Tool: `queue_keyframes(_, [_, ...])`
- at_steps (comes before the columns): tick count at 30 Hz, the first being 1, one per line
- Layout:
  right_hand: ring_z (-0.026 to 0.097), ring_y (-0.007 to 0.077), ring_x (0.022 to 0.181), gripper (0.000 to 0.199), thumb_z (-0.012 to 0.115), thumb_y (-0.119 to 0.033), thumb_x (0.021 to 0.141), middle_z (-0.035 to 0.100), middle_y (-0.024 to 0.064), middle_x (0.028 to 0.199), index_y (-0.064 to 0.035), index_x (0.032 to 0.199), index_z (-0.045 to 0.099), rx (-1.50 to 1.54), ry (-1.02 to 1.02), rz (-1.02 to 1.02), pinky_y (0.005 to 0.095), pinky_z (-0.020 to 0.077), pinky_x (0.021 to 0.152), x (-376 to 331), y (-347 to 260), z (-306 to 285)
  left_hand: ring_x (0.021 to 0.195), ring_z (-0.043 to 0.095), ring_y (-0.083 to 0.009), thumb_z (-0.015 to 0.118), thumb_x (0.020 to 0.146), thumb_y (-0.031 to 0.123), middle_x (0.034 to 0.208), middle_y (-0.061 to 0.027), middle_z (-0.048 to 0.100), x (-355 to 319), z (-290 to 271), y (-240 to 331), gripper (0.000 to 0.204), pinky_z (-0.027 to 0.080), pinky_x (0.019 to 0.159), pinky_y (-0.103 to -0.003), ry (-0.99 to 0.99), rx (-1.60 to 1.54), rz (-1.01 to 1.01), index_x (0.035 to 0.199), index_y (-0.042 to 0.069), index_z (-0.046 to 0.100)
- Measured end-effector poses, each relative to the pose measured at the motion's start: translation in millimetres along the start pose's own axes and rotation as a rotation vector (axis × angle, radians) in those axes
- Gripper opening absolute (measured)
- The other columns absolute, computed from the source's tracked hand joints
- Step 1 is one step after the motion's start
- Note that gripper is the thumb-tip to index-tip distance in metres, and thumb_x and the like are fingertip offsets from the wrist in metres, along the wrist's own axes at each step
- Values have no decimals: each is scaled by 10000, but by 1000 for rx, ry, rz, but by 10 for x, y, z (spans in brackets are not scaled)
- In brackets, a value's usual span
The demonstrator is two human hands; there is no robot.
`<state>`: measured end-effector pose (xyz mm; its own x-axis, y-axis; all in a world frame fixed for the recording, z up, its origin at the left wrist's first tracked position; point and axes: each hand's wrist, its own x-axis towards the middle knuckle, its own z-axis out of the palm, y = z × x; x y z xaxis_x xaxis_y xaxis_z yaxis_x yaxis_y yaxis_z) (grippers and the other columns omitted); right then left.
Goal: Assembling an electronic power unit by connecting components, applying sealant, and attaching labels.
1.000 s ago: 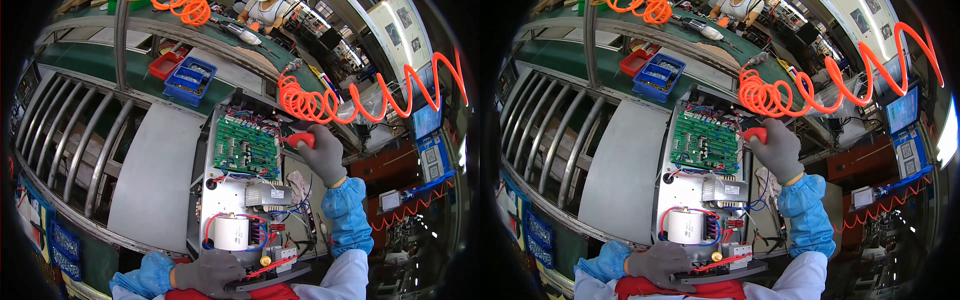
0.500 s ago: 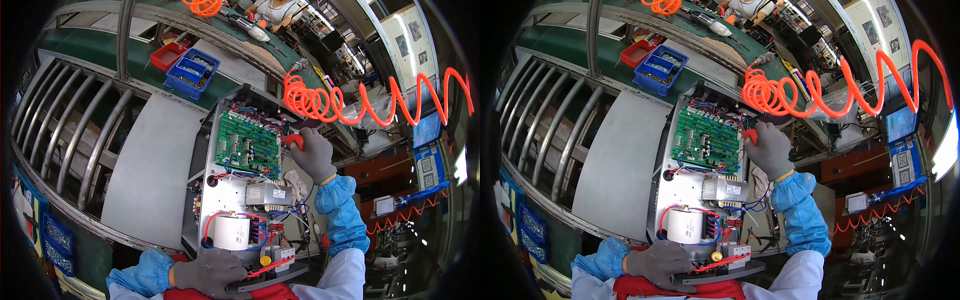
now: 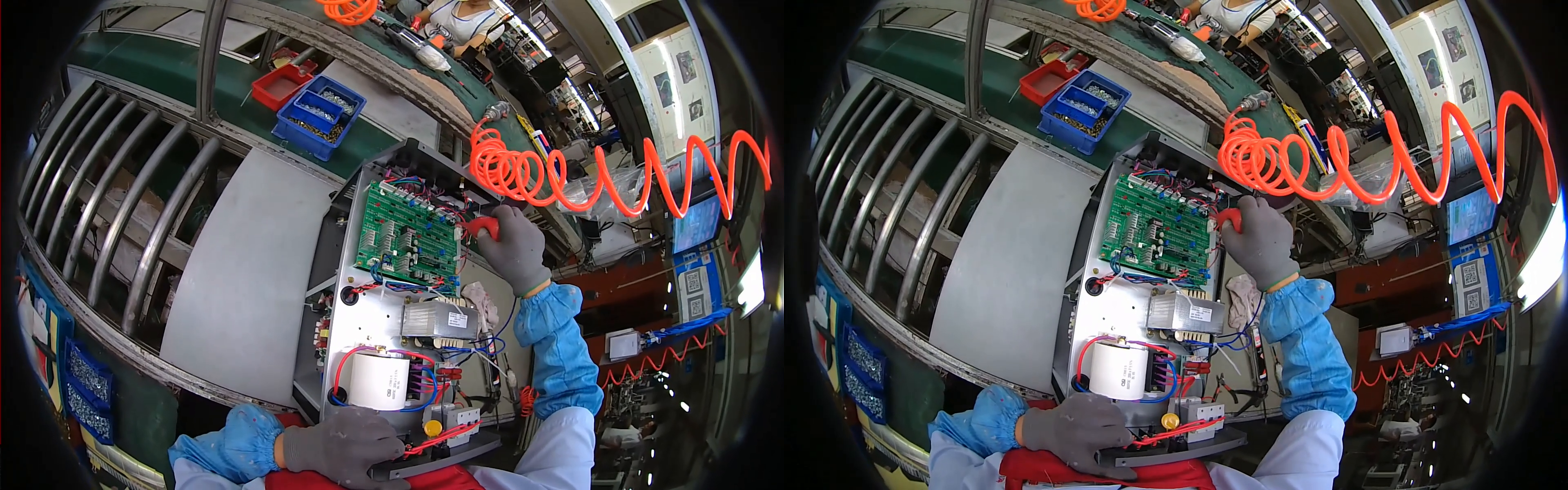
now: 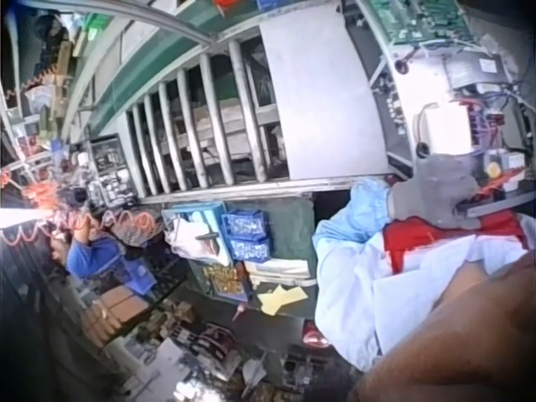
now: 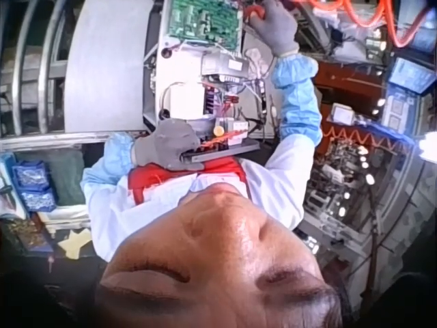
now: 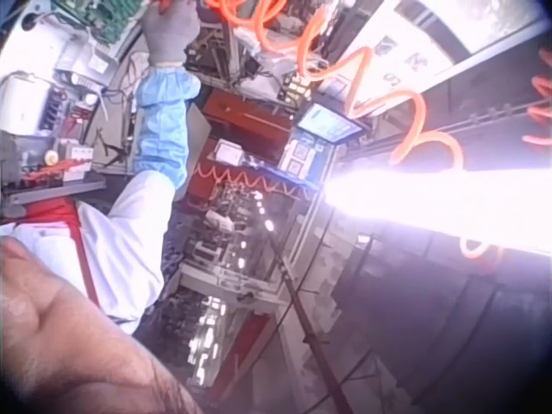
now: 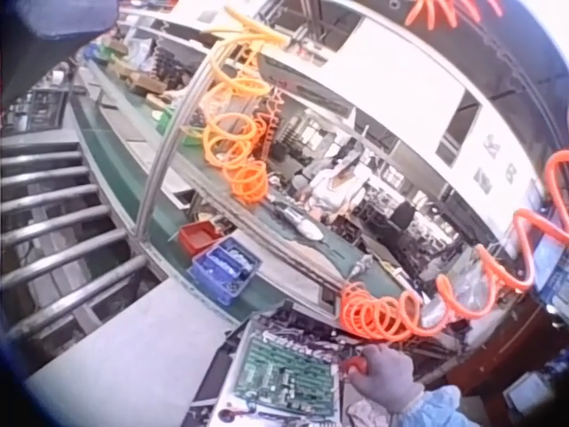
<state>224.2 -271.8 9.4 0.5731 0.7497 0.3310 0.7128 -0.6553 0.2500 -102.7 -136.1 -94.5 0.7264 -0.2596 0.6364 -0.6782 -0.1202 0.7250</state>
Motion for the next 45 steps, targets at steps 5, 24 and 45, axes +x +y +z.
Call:
queue_keyframes(5, [642,358,711,233,660,-253,739,633,157,807,-65,859,591,-25,2,-41,481,502,604,105,20,20,589,565,-203,760,762,531,637,-35,558,-7,0,9,448,412,492,-341,-16,3,-15,744,96,651])
queue_keyframes(24, [641,352,714,186,641,-235,724,615,145,697,-82,793,563,1,-24,-124,475,493,605,239,-73,-130,576,571,-202,789,741,490,670,-34,576,-12,-5,3,425,410,483,-338,13,-7,-2,748,88,649])
queue_keyframes(45, [648,341,702,233,651,-230,723,638,137,748,-77,896,621,-35,-45,-149,461,504,622,205,-156,-149,595,576,-200,748,774,504,681,-30,580,-33,-21,0,425,428,497,-344,-54,-9,-31,756,93,641])
